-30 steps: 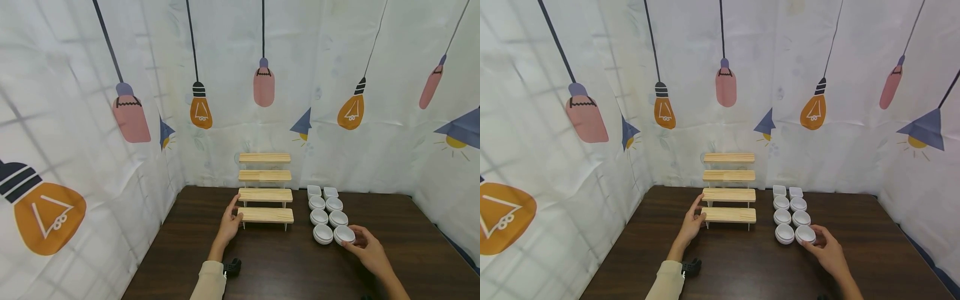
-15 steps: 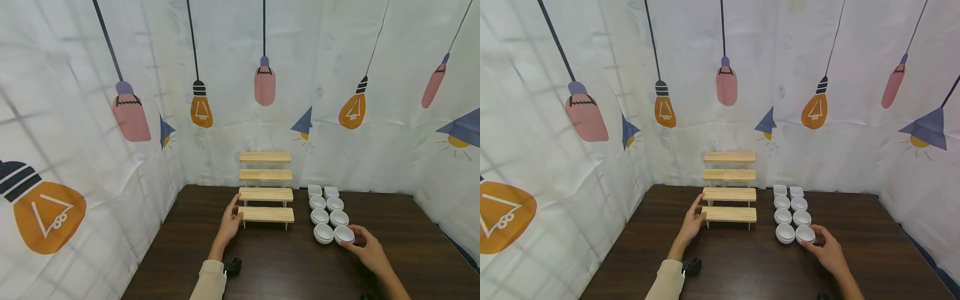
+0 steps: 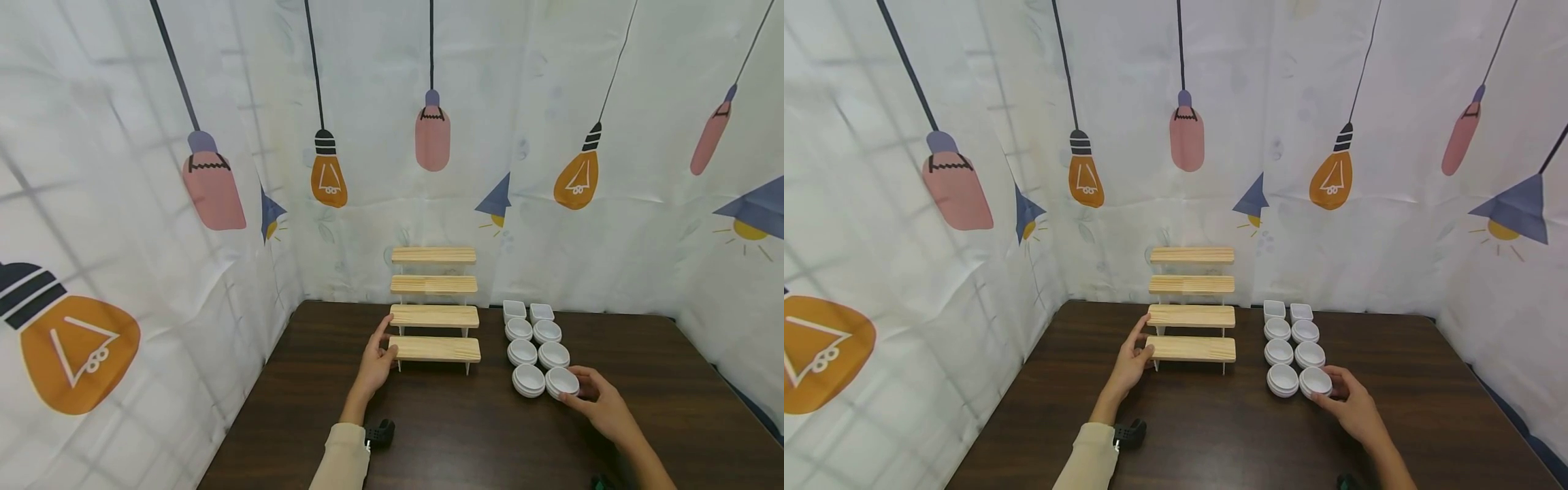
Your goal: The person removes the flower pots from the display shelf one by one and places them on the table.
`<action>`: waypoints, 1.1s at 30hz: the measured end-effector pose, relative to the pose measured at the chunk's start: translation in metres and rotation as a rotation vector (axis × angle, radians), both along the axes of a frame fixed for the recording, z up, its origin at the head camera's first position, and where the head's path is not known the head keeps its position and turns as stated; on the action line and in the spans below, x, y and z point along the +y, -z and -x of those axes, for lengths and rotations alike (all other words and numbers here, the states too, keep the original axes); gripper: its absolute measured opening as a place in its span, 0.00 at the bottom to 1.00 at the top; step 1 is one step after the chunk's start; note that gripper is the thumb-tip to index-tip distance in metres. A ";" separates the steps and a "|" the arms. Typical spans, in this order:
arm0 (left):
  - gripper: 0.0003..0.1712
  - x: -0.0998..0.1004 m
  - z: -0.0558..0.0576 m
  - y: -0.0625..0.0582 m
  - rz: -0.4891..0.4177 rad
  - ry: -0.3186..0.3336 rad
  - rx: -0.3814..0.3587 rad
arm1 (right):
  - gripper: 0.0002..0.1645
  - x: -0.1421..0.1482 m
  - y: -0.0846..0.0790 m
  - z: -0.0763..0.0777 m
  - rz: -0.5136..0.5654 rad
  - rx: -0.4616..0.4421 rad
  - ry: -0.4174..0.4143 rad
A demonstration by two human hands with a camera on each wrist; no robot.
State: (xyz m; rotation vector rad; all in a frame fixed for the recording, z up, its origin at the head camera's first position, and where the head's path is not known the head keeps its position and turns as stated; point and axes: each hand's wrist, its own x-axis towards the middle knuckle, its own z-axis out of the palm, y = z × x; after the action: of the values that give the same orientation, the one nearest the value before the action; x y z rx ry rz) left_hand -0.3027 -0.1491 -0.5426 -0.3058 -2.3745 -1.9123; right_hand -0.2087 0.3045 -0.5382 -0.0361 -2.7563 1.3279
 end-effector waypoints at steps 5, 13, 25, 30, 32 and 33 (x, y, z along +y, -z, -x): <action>0.39 -0.001 -0.001 0.000 0.007 -0.001 0.005 | 0.39 0.001 0.001 0.001 -0.003 -0.017 -0.010; 0.39 -0.002 -0.001 0.000 0.001 -0.004 0.009 | 0.39 0.000 0.003 0.002 -0.008 -0.018 -0.007; 0.39 0.003 0.000 -0.002 0.001 -0.025 -0.004 | 0.36 0.001 -0.007 -0.001 0.005 0.048 0.020; 0.38 0.004 0.001 -0.004 0.013 -0.042 0.015 | 0.34 0.001 -0.017 0.001 -0.020 0.068 0.054; 0.38 0.004 0.000 -0.005 0.032 -0.053 0.029 | 0.33 0.002 -0.022 0.001 -0.038 0.080 0.064; 0.38 0.003 -0.001 -0.006 0.050 -0.067 0.032 | 0.31 0.002 -0.024 0.001 -0.045 0.089 0.067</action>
State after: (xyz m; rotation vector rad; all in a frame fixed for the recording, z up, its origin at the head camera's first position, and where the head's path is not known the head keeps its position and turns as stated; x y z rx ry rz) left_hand -0.3017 -0.1462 -0.5363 -0.2544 -2.3828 -1.8083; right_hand -0.2099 0.3063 -0.5143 -0.0646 -2.6845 1.2198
